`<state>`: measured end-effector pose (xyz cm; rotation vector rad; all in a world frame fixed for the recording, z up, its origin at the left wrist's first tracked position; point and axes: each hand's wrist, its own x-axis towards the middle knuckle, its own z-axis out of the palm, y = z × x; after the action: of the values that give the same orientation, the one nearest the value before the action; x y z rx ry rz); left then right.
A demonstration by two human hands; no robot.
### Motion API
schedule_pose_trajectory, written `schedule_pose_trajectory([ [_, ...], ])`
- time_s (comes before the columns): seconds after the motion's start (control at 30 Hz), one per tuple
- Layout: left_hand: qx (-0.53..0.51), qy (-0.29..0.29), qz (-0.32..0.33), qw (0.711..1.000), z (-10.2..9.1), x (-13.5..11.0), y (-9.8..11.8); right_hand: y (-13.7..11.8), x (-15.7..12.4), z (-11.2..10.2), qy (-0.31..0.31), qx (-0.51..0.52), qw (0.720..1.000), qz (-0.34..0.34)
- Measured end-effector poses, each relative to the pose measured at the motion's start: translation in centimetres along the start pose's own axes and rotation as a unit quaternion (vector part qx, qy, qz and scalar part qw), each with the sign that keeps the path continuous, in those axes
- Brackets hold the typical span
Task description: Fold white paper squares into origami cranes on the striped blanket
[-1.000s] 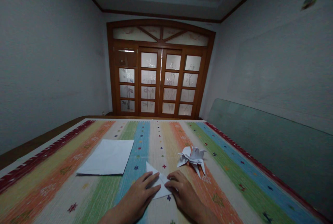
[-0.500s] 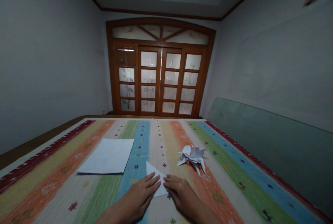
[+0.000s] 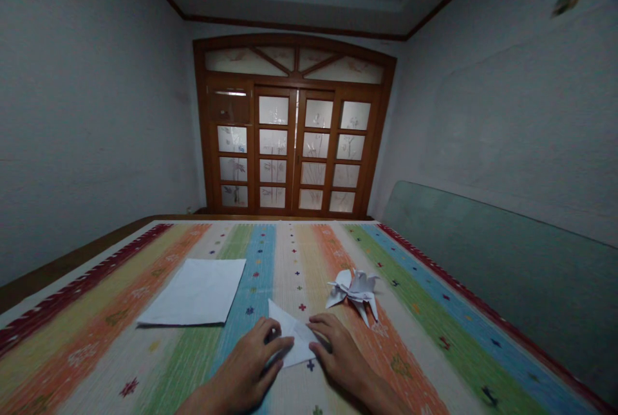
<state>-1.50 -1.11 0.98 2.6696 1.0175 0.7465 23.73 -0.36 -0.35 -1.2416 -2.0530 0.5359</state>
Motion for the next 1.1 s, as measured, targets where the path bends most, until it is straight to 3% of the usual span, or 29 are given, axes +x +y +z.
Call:
schedule_pose_trajectory([
  [0.37,-0.004,0.004,-0.003,1.0,0.2,-0.1,0.1,0.6,-0.3,1.1,0.036,0.006,0.999,-0.004],
  [0.57,-0.005,-0.004,-0.009,1.0,0.2,0.0,0.1,0.1,-0.3,0.9,0.017,-0.009,1.0,0.024],
  [1.1,-0.01,0.02,0.003,1.0,0.1,0.0,0.2,0.0,-0.3,1.0,0.046,0.005,0.999,-0.021],
])
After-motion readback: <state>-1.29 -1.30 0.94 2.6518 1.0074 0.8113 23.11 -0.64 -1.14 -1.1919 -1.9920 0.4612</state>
